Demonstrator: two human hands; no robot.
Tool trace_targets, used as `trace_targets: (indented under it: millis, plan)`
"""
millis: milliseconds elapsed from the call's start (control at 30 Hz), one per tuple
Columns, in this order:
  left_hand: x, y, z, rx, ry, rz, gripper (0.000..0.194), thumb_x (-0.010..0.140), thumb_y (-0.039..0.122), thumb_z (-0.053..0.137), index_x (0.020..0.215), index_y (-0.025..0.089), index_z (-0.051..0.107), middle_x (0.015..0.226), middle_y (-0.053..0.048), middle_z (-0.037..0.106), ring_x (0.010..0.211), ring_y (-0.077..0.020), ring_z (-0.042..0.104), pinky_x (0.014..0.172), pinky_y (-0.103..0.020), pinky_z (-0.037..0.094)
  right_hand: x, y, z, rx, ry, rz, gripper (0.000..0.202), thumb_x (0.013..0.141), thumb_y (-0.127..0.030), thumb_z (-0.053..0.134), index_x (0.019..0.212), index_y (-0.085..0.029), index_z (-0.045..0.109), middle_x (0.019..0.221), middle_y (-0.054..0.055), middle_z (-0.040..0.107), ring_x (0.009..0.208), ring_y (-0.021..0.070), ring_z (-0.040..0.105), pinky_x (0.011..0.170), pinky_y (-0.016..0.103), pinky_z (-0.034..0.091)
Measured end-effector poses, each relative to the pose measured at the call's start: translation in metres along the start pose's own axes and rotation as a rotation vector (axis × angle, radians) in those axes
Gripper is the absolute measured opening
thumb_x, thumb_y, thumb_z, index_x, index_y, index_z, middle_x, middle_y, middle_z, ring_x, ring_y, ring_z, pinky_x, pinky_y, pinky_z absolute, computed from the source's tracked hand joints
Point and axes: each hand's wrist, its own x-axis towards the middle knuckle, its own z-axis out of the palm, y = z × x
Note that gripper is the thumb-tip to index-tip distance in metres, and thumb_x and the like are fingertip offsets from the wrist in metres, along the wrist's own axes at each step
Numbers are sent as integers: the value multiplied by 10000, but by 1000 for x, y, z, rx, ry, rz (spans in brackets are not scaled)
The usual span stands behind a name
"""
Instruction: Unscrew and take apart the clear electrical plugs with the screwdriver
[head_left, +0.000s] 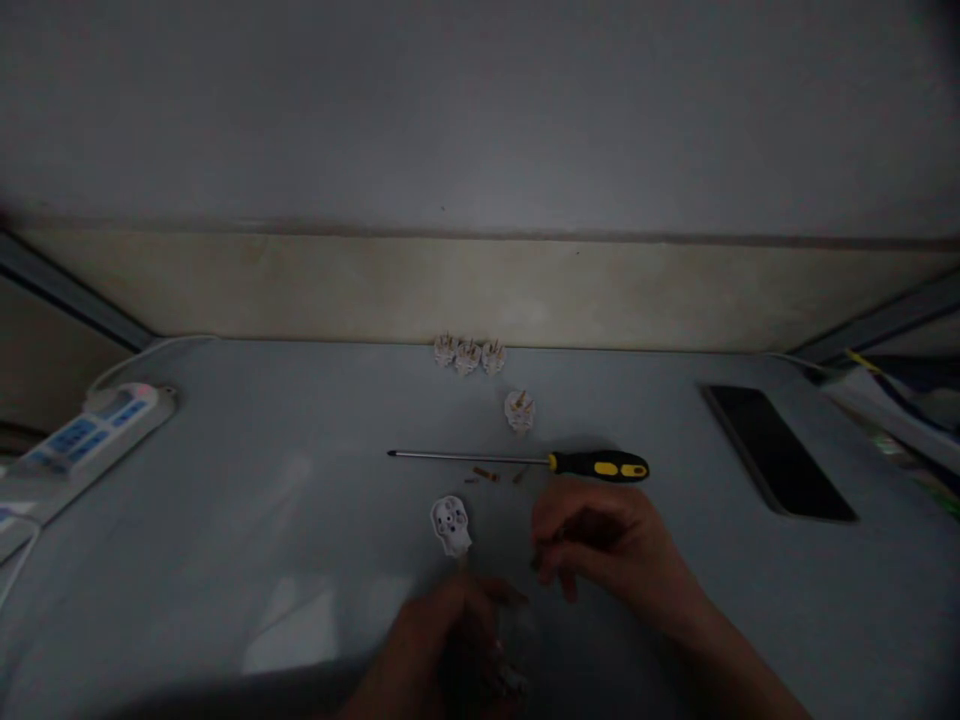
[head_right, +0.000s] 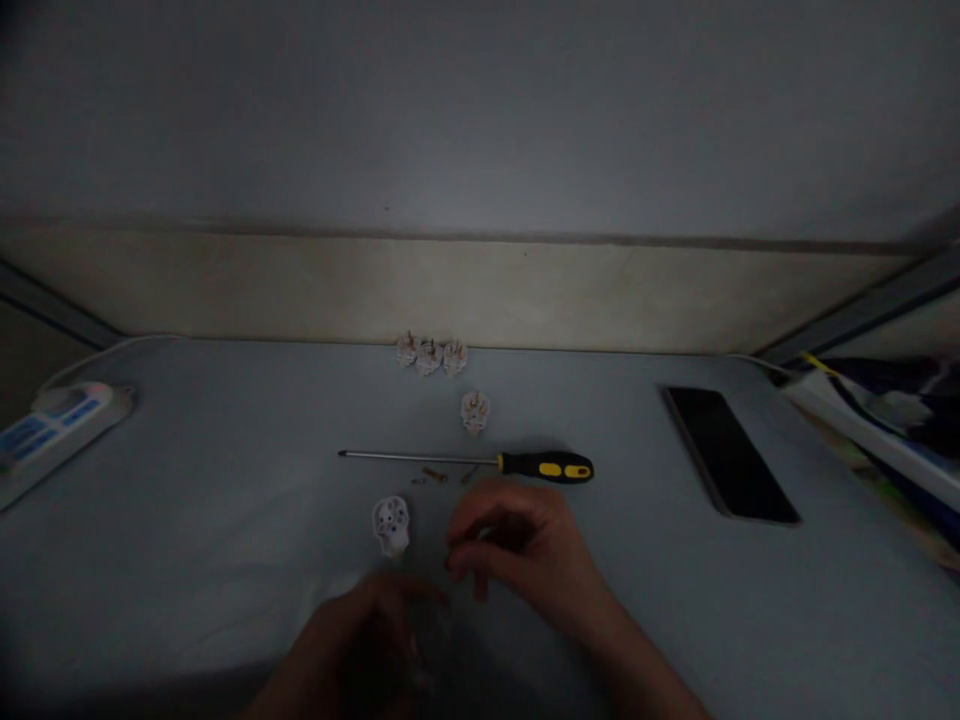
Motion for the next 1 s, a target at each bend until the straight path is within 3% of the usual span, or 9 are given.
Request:
trace_targets:
  millis: [100,167,367,633,833,1000]
  plan:
    - [0,6,3,-275,18,-182,472,648,22,738,1009,244,528,932,7,675,758,-128,669,649,-196,535,-1,-2,2,-2,-33,-14,97,746,-146,766,778,-169,678,724,-13,664,576,73,670,473,101,531]
    - [0,7,3,-342,18,-219,565,639,-4,737,1100,260,543,912,22,677,757,-119,671,664,-196,535,-1,-2,3,-52,-44,-51,112,727,-153,787,764,-169,683,725,-8,669,578,70,659,486,110,535]
    - [-1,0,3,-366,46,-175,623,658,37,766,1205,281,592,986,-13,697,825,-169,700,696,-258,579,-1,3,7,-217,-67,-235,150,696,-215,831,752,-171,698,717,10,689,668,87,663,605,158,547]
    - [-1,0,2,-385,127,-182,672,621,-19,780,1182,302,593,895,34,721,754,-132,715,648,-186,573,-2,2,14,-459,-74,-385,140,727,-190,807,763,-166,674,694,-5,680,671,85,635,621,176,508]
    - [0,5,2,-366,150,-145,689,579,-38,816,1147,296,614,866,46,738,729,-126,730,629,-157,573,-5,4,20,-489,-14,-445,117,770,-210,777,790,-174,667,709,-9,660,663,79,619,605,177,502]
    - [1,6,2,-375,147,-135,679,565,-37,828,1127,287,628,846,56,738,699,-119,729,616,-149,574,-8,6,22,-572,-52,-466,102,795,-183,751,798,-181,649,725,-12,660,686,76,618,618,177,494]
